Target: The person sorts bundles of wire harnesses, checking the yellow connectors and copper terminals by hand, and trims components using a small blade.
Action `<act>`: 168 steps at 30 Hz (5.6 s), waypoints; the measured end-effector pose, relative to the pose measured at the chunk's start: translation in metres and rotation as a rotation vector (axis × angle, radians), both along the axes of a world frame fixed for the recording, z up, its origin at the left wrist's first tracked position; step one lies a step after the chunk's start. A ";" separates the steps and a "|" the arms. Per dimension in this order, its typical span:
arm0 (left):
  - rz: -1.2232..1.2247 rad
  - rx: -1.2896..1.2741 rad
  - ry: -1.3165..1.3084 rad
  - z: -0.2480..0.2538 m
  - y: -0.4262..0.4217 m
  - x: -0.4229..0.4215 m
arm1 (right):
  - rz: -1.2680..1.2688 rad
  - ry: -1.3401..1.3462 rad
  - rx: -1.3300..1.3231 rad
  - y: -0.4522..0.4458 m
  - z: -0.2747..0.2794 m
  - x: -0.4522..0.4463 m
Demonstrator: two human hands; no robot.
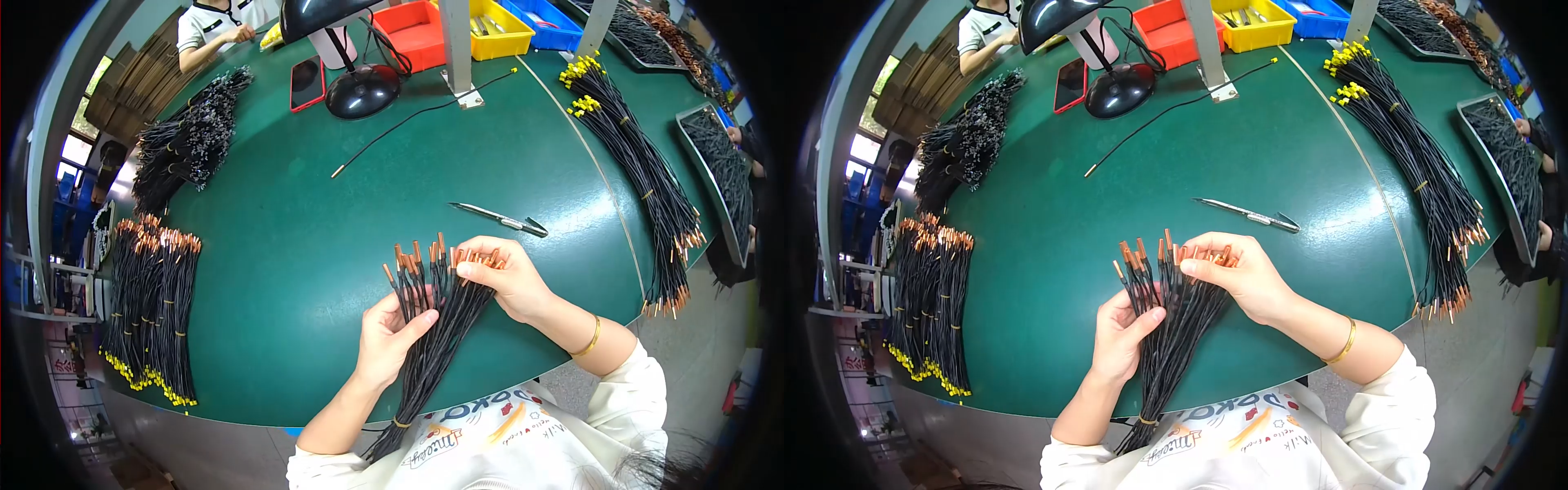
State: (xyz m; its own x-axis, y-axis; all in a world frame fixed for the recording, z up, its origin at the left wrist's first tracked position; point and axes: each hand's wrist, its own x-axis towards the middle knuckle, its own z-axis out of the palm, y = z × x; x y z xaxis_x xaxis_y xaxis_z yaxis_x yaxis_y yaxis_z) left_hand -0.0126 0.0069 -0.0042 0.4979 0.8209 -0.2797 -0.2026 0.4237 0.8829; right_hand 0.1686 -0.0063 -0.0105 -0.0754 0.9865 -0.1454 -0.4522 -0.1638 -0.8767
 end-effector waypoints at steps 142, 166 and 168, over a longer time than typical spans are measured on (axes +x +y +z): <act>0.115 -0.032 0.133 -0.007 0.016 0.013 | 0.110 -1.019 0.555 0.013 0.010 0.023; 0.100 -0.001 0.128 -0.008 0.015 0.013 | 0.188 -0.965 0.506 0.013 0.015 0.025; 0.086 0.017 0.137 -0.008 0.015 0.012 | 0.045 -0.991 0.502 0.015 0.013 0.027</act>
